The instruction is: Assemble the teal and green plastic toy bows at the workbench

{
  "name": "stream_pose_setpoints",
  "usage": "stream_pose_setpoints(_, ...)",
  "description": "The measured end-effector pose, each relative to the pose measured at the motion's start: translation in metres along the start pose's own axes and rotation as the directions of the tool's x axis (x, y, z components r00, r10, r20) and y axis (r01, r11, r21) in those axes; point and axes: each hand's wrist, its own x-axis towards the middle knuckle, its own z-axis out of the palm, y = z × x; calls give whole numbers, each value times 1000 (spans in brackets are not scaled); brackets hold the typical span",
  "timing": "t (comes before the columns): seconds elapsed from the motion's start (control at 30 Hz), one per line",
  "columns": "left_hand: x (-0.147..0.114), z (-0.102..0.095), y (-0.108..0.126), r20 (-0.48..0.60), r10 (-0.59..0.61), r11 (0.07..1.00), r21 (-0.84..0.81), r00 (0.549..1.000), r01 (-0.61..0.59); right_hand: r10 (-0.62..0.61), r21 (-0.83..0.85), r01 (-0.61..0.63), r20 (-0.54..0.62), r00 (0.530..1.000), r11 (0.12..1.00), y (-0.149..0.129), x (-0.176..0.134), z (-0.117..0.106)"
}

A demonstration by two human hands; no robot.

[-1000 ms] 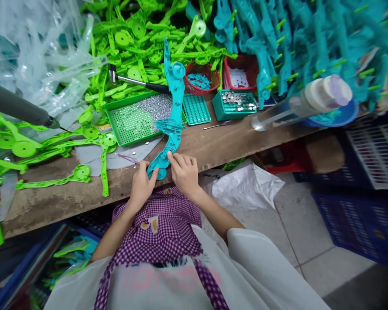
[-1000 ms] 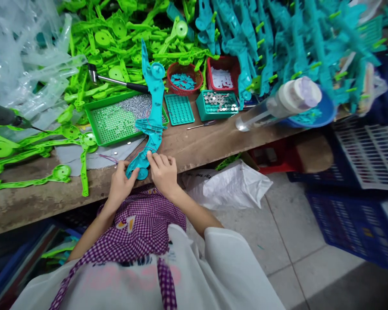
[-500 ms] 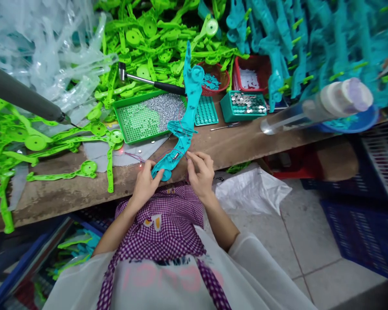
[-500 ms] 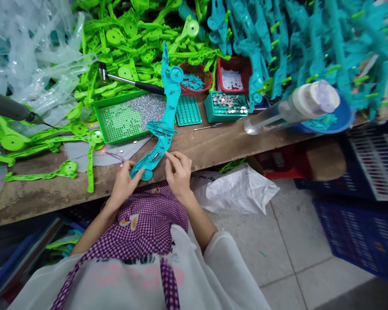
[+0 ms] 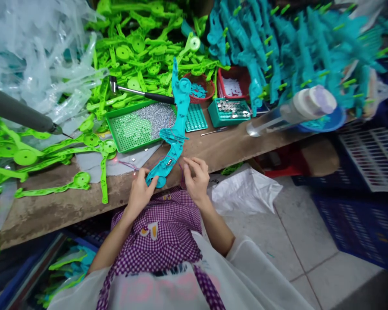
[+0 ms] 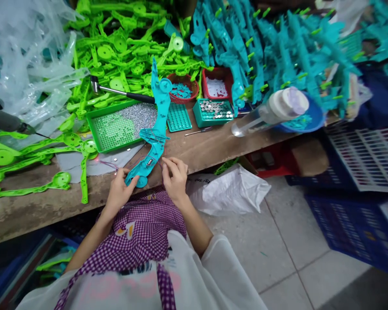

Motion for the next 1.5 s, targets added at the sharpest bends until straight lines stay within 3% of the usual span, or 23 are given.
stream_pose_setpoints(0.1, 1, 1, -2, 8, 3, 1000, -14, 1000, -3, 97, 51, -95, -57, 994, 994, 11, 5, -7)
stream_pose_setpoints(0.2, 1, 1, -3, 10, 15, 1000, -14, 1000, -15, 138, 77, -138, 17, 990, 987, 15, 11, -13)
stream_pose_setpoints(0.4, 1, -6, -5, 123, 63, 998, 7, 990, -64, -49, -74, 46, -41, 998, 996, -9, 49, -4)
stream_pose_setpoints(0.57, 2, -10, -4, 139, 59, 998, 11, 989, -61, -29, -43, 30, 18, 999, 999, -8, 85, 8)
stream_pose_setpoints(0.83, 7, -29, -5, 234, 56, 994, 74, 971, -76, 60, 16, -61, 38, 997, 998, 22, 49, 2)
stream_pose_setpoints(1.0, 11, -46, -3, 349, -1, 989, 138, 937, -51, 60, -107, -59, 10, 998, 992, 12, 54, 3)
stream_pose_setpoints(1.1, 13, -50, -3, 358, 1, 985, 161, 934, -63, 56, -235, -34, 88, 995, 971, 0, 76, 19)
stream_pose_setpoints(1.2, 14, -50, -2, 348, 27, 985, 151, 937, -85, 74, -307, 2, 235, 969, 952, -6, 98, 41)
stream_pose_setpoints(1.27, 14, -50, -3, 341, 42, 986, 136, 939, -93, 92, -270, -7, 303, 948, 963, -6, 106, 50)
stream_pose_setpoints(1.33, 14, -50, -5, 334, 57, 987, 121, 941, -102, 113, -183, -60, 295, 949, 981, -5, 109, 52)
stream_pose_setpoints(1.5, 5, -48, -5, 241, 96, 954, 255, 966, -159, 98, 86, -103, 64, 993, 991, 6, 104, 30)
